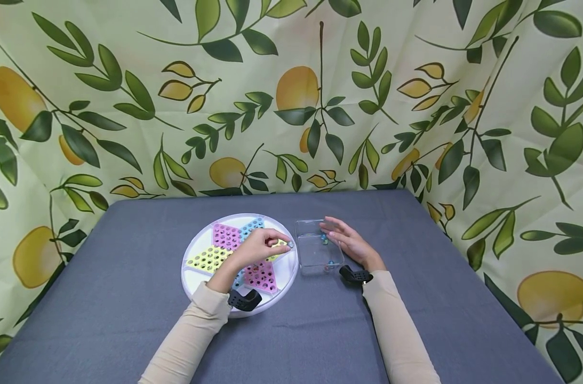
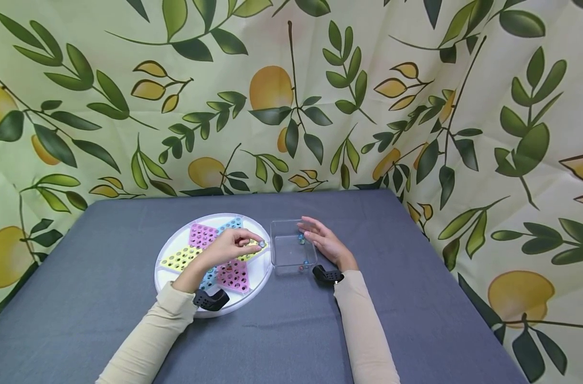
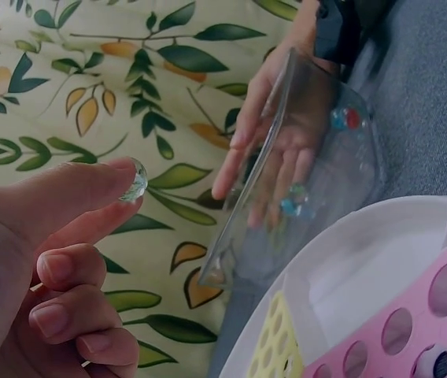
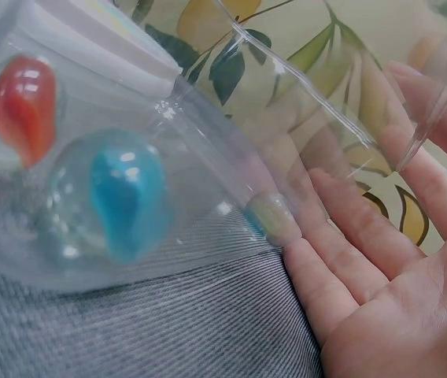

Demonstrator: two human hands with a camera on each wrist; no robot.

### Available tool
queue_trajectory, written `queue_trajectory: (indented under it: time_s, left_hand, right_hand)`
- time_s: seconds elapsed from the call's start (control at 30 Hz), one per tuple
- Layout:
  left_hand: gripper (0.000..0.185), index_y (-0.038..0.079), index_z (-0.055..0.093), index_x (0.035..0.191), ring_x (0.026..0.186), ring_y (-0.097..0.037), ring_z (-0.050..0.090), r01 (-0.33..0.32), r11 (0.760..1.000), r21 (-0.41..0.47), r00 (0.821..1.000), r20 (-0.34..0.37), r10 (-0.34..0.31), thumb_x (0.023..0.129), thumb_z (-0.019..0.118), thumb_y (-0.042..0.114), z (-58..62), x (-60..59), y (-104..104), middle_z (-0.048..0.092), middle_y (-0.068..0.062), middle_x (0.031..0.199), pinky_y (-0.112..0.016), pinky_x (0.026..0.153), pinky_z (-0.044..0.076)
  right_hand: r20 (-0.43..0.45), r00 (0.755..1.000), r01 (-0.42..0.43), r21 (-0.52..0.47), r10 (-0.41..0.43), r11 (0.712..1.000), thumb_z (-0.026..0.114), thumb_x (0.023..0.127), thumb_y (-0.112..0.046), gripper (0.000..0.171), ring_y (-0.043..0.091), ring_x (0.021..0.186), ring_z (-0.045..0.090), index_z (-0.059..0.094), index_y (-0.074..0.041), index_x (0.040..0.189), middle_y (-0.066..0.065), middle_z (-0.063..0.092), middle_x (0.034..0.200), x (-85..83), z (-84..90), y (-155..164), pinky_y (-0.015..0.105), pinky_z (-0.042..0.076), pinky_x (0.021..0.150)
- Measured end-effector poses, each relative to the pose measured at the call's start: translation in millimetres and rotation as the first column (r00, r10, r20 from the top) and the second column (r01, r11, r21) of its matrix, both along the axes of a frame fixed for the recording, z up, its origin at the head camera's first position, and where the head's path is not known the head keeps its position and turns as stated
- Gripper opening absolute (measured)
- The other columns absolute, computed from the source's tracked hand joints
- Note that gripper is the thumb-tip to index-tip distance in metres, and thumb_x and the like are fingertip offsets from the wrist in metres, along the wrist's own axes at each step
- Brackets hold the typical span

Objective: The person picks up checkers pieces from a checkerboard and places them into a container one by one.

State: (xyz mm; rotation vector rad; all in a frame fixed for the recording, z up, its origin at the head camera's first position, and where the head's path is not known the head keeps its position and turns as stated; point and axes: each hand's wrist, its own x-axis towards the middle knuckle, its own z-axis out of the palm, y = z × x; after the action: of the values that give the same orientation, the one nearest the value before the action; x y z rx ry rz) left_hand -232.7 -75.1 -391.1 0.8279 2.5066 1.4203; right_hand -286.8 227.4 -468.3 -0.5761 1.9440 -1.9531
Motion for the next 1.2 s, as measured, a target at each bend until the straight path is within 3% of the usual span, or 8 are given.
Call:
queue_trajectory:
  time_s: [0.73, 1.03, 1.2]
  left_hand:
    - [0.023, 0.002, 0.072, 0.103, 0.059, -0.006, 0.032, 0.015, 1.0, -0.023, 1.0, -0.023, -0.015, 0.086, 0.07, 0.017, -8.9, 0.0, 11.4, 0.035, 0.006, 0.063, -0.016, 0.058, 0.031]
    - [0.023, 0.001, 0.072, 0.103, 0.058, -0.006, 0.032, 0.03, 1.0, -0.007, 0.999, 0.011, -0.03, 0.087, 0.07, 0.017, -12.9, 0.7, 15.8, 0.036, 0.003, 0.064, -0.016, 0.055, 0.029]
    - [0.022, 0.002, 0.072, 0.102, 0.057, -0.005, 0.03, 0.032, 0.999, -0.026, 0.999, -0.012, -0.033, 0.087, 0.07, 0.016, -15.3, -0.2, 18.1, 0.035, 0.004, 0.063, -0.016, 0.055, 0.027]
  right_hand:
    - [0.002, 1.0, 0.009, -0.009, -0.009, 1.0, 0.045, 0.101, -0.013, 0.061, 0.043, 0.147, 0.014, 0.015, 0.0, 0.152, 0.03, 0.019, 0.157, 2.2, 1.5, -1.7, 0.007, 0.038, 0.101]
    - [0.018, 1.0, 0.018, -0.016, -0.018, 1.0, 0.046, 0.101, -0.012, 0.061, 0.043, 0.147, 0.014, 0.016, 0.0, 0.152, 0.029, 0.019, 0.157, 3.0, 2.1, -3.0, 0.006, 0.039, 0.098]
    - [0.013, 1.0, 0.021, -0.012, -0.02, 1.0, 0.047, 0.101, -0.013, 0.061, 0.043, 0.147, 0.014, 0.016, -0.001, 0.152, 0.029, 0.019, 0.157, 2.7, 1.9, -2.6, 0.006, 0.039, 0.098]
